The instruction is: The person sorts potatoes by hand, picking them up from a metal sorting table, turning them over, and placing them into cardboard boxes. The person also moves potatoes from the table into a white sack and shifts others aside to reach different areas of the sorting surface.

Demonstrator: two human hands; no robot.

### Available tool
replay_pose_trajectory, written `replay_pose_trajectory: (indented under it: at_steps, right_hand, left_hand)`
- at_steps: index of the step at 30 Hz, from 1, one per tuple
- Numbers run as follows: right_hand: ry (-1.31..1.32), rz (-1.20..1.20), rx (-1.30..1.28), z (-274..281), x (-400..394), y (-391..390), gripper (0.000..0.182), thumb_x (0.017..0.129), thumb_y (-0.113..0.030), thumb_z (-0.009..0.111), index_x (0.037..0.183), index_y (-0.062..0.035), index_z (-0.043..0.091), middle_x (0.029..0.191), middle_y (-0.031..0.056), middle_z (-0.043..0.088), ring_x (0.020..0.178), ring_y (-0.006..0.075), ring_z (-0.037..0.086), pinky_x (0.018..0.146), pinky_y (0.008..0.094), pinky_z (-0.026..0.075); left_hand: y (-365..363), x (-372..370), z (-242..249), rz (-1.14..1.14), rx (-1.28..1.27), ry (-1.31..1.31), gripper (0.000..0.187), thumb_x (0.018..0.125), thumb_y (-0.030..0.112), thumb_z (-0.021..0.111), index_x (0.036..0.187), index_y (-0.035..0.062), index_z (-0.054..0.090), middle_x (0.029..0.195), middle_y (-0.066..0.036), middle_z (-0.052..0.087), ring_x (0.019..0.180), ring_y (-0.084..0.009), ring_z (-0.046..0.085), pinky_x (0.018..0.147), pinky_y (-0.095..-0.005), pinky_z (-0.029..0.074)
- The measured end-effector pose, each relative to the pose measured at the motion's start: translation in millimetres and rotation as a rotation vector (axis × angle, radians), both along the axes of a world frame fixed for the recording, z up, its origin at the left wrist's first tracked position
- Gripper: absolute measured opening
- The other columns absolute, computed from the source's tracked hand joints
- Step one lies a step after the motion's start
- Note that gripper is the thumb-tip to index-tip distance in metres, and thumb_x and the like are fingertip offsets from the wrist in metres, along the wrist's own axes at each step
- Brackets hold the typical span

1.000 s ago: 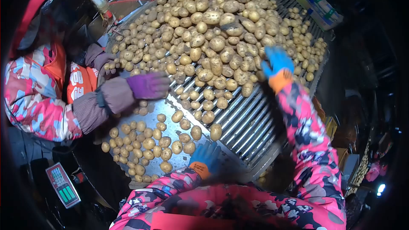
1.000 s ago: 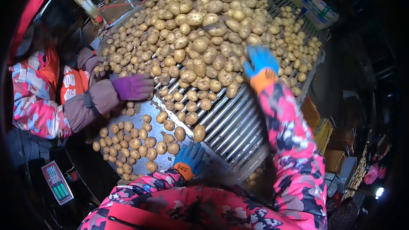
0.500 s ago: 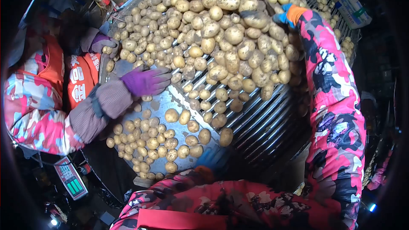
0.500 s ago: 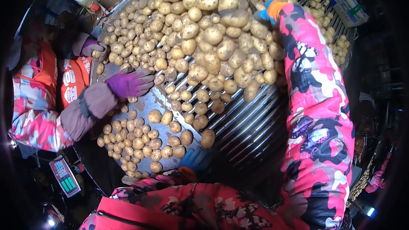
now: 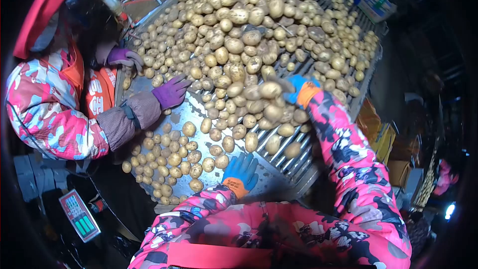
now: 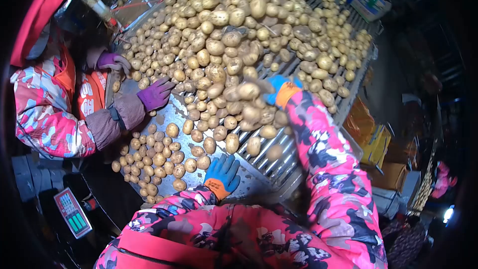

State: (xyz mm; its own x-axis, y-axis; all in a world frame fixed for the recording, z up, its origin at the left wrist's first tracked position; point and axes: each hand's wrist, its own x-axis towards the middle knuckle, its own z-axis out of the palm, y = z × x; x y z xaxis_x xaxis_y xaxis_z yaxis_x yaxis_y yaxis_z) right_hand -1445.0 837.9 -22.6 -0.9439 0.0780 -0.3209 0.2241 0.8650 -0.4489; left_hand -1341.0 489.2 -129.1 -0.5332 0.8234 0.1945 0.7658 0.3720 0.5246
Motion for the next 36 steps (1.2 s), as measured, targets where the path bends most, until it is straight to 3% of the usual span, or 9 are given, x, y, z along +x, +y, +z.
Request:
replay_pose_trajectory:
  at_steps: [7, 11, 19, 20, 23, 26, 28, 33, 36]
  right_hand:
    - [0.334, -0.145, 0.243, -45, 117, -120, 0.054, 0.067, -0.038, 0.072, 0.116, -0.0179, 0.065, 0.136, 0.0133, 0.049, 0.126, 0.0405, 0.042, 0.099, 0.0532, 0.039]
    - [0.529, -0.391, 0.207, -72, 175, -161, 0.058, 0.067, -0.037, 0.072, 0.119, -0.015, 0.063, 0.133, 0.0145, 0.05, 0.123, 0.0415, 0.043, 0.099, 0.0531, 0.039]
    - [0.202, -0.711, -1.089, -29, 260, -196, 0.049, 0.087, -0.016, 0.065, 0.131, -0.0018, 0.052, 0.121, 0.01, 0.062, 0.113, 0.0194, 0.058, 0.098, 0.0343, 0.044]
    - [0.136, -0.673, -1.098, -31, 266, -190, 0.047, 0.089, -0.019, 0.063, 0.131, -0.0018, 0.052, 0.122, 0.0108, 0.062, 0.112, 0.0242, 0.059, 0.096, 0.0377, 0.046]
    - [-0.142, -0.989, -1.45, -26, 279, -173, 0.047, 0.089, -0.027, 0.061, 0.128, -0.0001, 0.054, 0.118, 0.0141, 0.063, 0.107, 0.0293, 0.062, 0.091, 0.0398, 0.048]
    - [-0.086, -1.143, -1.525, -27, 302, -135, 0.047, 0.088, -0.031, 0.061, 0.119, 0.0037, 0.055, 0.109, 0.0193, 0.064, 0.098, 0.0332, 0.065, 0.085, 0.0431, 0.051]
    - [0.178, -1.116, -1.199, -28, 322, -93, 0.046, 0.089, -0.031, 0.06, 0.12, 0.002, 0.054, 0.111, 0.0179, 0.063, 0.099, 0.0325, 0.064, 0.086, 0.0432, 0.052]
    - [0.865, -1.125, -1.672, -11, 341, 30, 0.042, 0.091, -0.033, 0.06, 0.12, -0.0039, 0.054, 0.121, 0.0132, 0.06, 0.107, 0.0309, 0.061, 0.091, 0.0402, 0.051]
    - [1.023, -1.593, -1.177, 12, 304, 10, 0.048, 0.088, -0.033, 0.065, 0.125, -0.0037, 0.054, 0.124, 0.0131, 0.059, 0.113, 0.0278, 0.057, 0.098, 0.0371, 0.046]
  left_hand:
    - [-14, 0, 21, 0.011, 0.172, -0.23, 0.021, 0.082, 0.014, 0.053, 0.098, 0.0016, 0.056, 0.093, -0.021, 0.056, 0.086, -0.0421, 0.051, 0.075, -0.049, 0.041]
    - [-49, 8, 41, -0.018, 0.086, -0.371, 0.027, 0.09, 0.018, 0.049, 0.111, 0.0026, 0.056, 0.11, -0.022, 0.058, 0.097, -0.0427, 0.056, 0.086, -0.0474, 0.045]
    - [-89, 3, 61, 0.189, -0.157, -0.649, 0.025, 0.093, 0.015, 0.047, 0.111, 0.0006, 0.058, 0.104, -0.023, 0.061, 0.096, -0.0416, 0.059, 0.082, -0.0427, 0.048]
    - [-93, 1, 48, -0.006, 0.004, -0.265, 0.027, 0.094, 0.017, 0.047, 0.113, 0.0012, 0.058, 0.105, -0.022, 0.062, 0.096, -0.0403, 0.06, 0.082, -0.0424, 0.048]
    - [-93, 0, 50, 0.215, -0.072, -0.723, 0.029, 0.096, 0.016, 0.046, 0.119, 0.0019, 0.056, 0.105, -0.018, 0.064, 0.091, -0.0286, 0.064, 0.078, -0.0398, 0.049]
    - [-94, 3, 52, 0.191, -0.03, -0.609, 0.03, 0.096, 0.017, 0.047, 0.119, 0.0016, 0.057, 0.108, -0.02, 0.064, 0.1, -0.0318, 0.063, 0.086, -0.0385, 0.049]
    - [-92, 4, 62, 0.212, 0.012, -0.605, 0.031, 0.096, 0.018, 0.048, 0.12, 0.0008, 0.058, 0.11, -0.022, 0.064, 0.102, -0.0343, 0.063, 0.088, -0.0375, 0.049]
    - [-98, 8, 38, 0.33, 0.129, -0.919, 0.039, 0.099, 0.021, 0.044, 0.128, -0.0046, 0.05, 0.117, -0.017, 0.062, 0.109, -0.0224, 0.061, 0.092, -0.0326, 0.048]
    - [-92, 11, 46, 0.381, 0.167, -1.013, 0.039, 0.099, 0.021, 0.045, 0.128, -0.0036, 0.051, 0.117, -0.017, 0.062, 0.109, -0.0229, 0.06, 0.092, -0.0331, 0.047]
